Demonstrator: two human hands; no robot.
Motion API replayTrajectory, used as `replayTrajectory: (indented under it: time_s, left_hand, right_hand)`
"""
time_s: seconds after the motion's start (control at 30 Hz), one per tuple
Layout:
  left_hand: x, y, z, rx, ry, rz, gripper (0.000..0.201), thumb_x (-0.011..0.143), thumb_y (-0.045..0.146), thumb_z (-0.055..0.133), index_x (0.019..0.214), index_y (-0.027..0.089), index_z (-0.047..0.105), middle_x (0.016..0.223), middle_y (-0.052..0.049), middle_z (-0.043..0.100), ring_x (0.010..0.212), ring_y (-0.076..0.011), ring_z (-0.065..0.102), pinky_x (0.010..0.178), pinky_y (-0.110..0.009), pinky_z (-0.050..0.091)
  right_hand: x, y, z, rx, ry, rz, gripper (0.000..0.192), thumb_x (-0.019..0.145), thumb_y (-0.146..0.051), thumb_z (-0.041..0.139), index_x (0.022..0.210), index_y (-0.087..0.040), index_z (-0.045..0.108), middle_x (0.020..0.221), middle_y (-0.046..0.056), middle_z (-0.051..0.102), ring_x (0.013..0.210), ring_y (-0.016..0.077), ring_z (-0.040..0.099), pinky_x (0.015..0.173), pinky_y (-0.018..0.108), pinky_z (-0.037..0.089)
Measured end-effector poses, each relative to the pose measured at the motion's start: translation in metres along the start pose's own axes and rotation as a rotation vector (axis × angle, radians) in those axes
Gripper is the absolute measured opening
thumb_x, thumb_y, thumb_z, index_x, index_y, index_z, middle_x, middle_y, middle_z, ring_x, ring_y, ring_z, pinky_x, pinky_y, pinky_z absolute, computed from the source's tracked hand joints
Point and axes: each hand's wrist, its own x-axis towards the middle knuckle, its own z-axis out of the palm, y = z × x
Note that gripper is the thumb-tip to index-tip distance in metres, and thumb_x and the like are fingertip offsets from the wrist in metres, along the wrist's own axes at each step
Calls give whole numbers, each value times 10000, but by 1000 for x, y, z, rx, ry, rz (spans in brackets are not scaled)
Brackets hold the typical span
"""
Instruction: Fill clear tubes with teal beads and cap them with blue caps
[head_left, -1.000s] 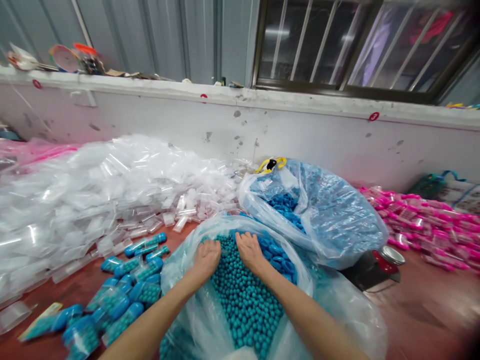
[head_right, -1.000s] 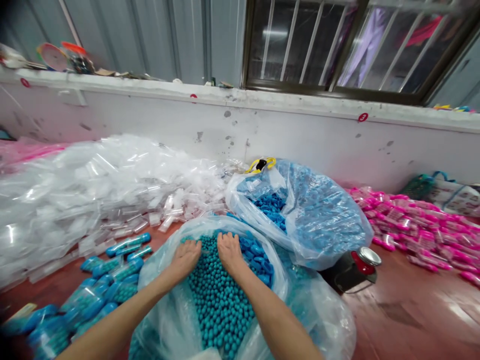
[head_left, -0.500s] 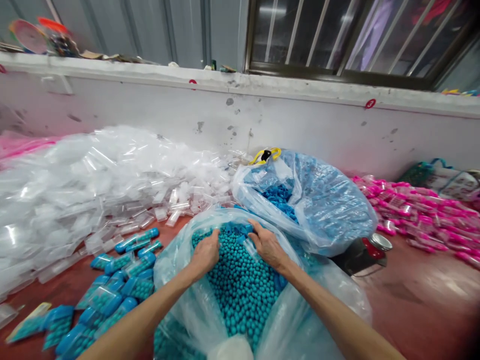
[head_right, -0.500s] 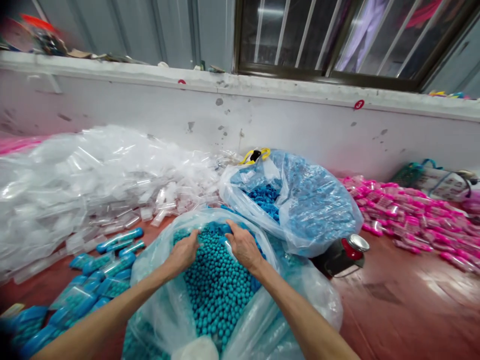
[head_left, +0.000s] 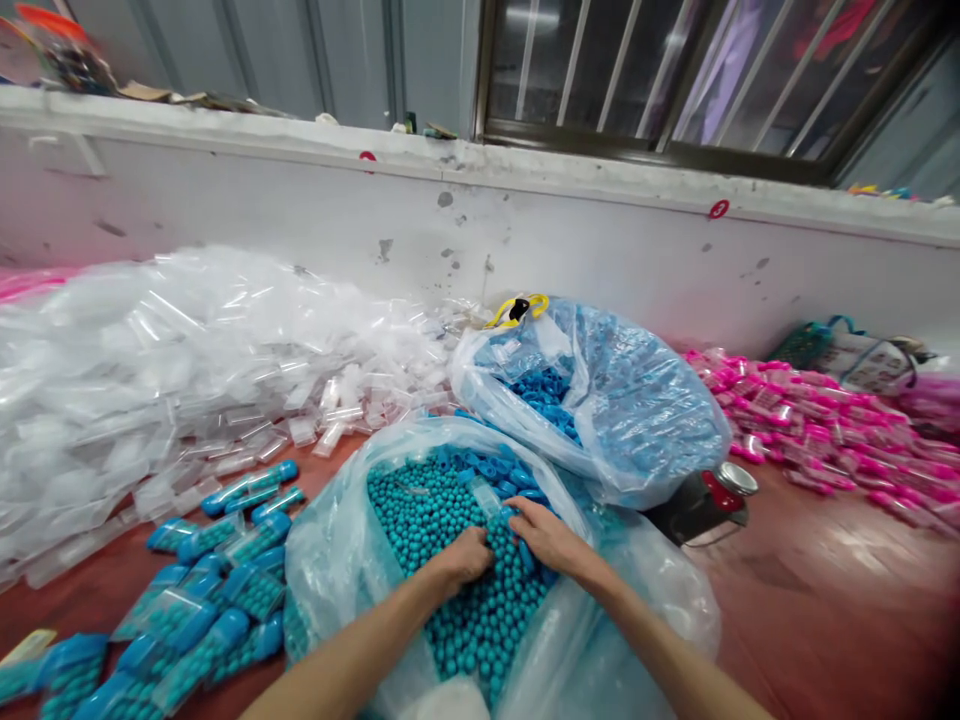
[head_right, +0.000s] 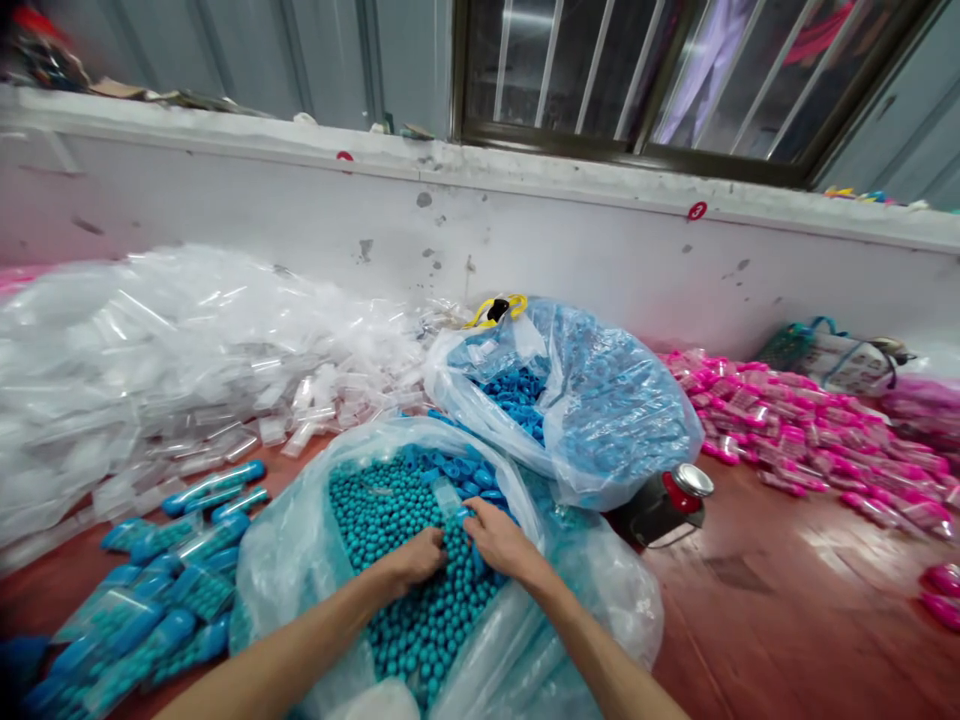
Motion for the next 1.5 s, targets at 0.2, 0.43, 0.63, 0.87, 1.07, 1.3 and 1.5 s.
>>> replayTrajectory:
  time_s: [0.2,0.43,0.63,0.87,1.07,1.3,1.5]
  left_hand:
    - [-22,5,-24,-335,-172,-44,268,647,339,577,842,156,567,730,-15,620,667,-133,582,596,-236,429]
    - [-38,14,-37,-642,-112,-100,390,587,296,675,904,142,507,663,11,568,565,-126,548,490,-221,329]
    - [-45,17,-36,-631,-50,-45,357,607,341,683,853,140,520,636,24,550,550,-88,507,515,-207,312]
    - [-49,13,-24,-581,-96,1,450,619,490,645,857,172,432,631,13,562,431,-96,524,361,-174,321]
    - [-57,14,-16,-607,3,51,662,612,390,667,1160,173,365,727,15,556,474,-95,546,411,-214,443]
    - [-62,17,-8,-508,180,29,652,649,341,587,1227,156,348,703,33,516,440,-87,516,399,-224,447]
    - [-61,19,-7,-376,279,51,492,690,307,511,1159,183,430,673,42,514,389,-76,487,316,-179,356]
  right_hand:
    - [-1,5,-1,447,-63,59,260,772,-281,403,966,-170,535,647,-28,583,575,101,549,524,192,423]
    - [-10,-14,7,13,181,-174,349,825,-261,378,1125,-186,540,1003,70,625,900,189,565,831,330,412]
    - [-12,-22,11,117,59,-212,382,820,-212,383,1182,-191,506,835,22,632,660,134,577,662,259,462]
    - [-15,-25,18,109,111,-196,318,831,-276,397,1042,-176,613,641,-2,573,526,116,500,514,219,407]
    - [-23,-30,22,78,92,-204,328,860,-244,318,962,-176,622,557,-22,514,467,101,455,452,191,350]
    - [-28,-33,25,2,118,-307,311,877,-234,319,919,-174,621,590,-14,520,524,108,463,505,196,358]
    - [-28,-36,23,-57,120,-404,306,899,-228,305,922,-187,607,687,3,568,616,117,502,594,213,378]
